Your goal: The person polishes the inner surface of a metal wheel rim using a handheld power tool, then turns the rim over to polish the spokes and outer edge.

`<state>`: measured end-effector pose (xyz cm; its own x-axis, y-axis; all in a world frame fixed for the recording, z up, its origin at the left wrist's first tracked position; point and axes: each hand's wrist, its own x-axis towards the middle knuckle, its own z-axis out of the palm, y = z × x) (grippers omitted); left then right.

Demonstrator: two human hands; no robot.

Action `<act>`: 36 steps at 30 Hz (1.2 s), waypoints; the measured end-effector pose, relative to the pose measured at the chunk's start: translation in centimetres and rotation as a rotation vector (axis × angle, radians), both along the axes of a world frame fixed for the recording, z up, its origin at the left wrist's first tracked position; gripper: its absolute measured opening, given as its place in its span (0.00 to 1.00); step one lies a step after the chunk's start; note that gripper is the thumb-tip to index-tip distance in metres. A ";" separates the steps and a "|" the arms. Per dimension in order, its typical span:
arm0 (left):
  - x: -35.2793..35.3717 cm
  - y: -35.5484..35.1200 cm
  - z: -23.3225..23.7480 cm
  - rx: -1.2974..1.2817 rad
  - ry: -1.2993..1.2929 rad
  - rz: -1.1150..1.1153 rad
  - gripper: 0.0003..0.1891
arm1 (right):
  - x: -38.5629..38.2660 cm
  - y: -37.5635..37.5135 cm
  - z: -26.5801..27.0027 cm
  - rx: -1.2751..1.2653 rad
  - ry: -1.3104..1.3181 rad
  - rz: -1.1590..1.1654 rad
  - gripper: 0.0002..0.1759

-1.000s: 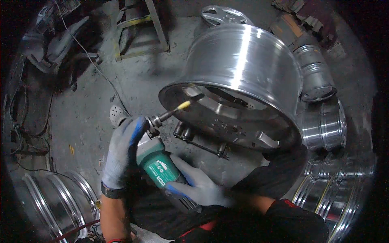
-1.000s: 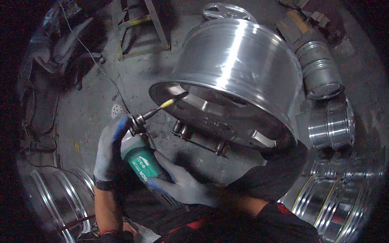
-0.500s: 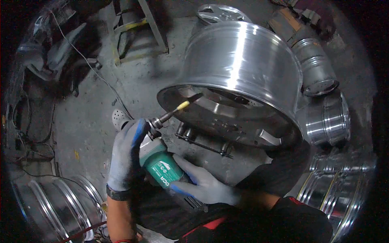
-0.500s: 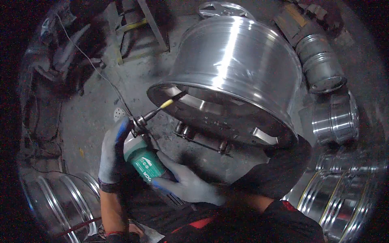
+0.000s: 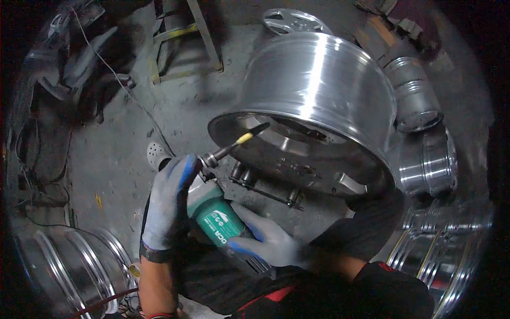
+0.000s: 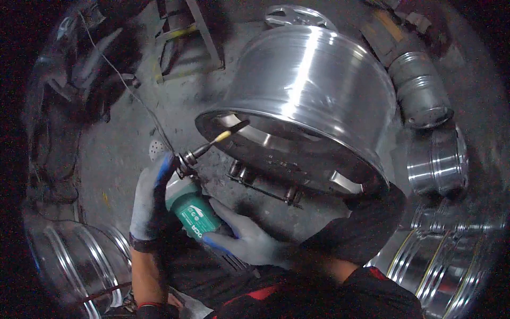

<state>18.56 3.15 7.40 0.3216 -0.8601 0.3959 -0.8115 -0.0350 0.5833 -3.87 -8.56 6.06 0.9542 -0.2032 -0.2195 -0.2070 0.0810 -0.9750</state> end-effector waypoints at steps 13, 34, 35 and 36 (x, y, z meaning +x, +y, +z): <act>-1.4 -0.9 1.6 0.042 0.012 0.080 0.23 | -0.5 -1.1 2.1 0.285 0.113 -0.009 0.42; -1.6 0.0 1.1 -0.051 -0.029 0.133 0.23 | 0.6 -2.1 3.8 0.237 0.182 0.087 0.45; -1.3 0.1 1.1 -0.086 0.015 0.096 0.24 | 0.7 -2.0 3.2 0.241 0.173 0.079 0.45; -1.6 0.2 1.2 -0.083 0.008 0.085 0.24 | 0.8 -1.8 1.9 0.114 0.111 0.076 0.45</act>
<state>17.01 3.33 8.63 0.3953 -0.7941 0.4617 -0.8028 -0.0544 0.5938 -3.11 -10.39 7.95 0.9344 -0.0995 -0.3421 -0.3228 0.1695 -0.9311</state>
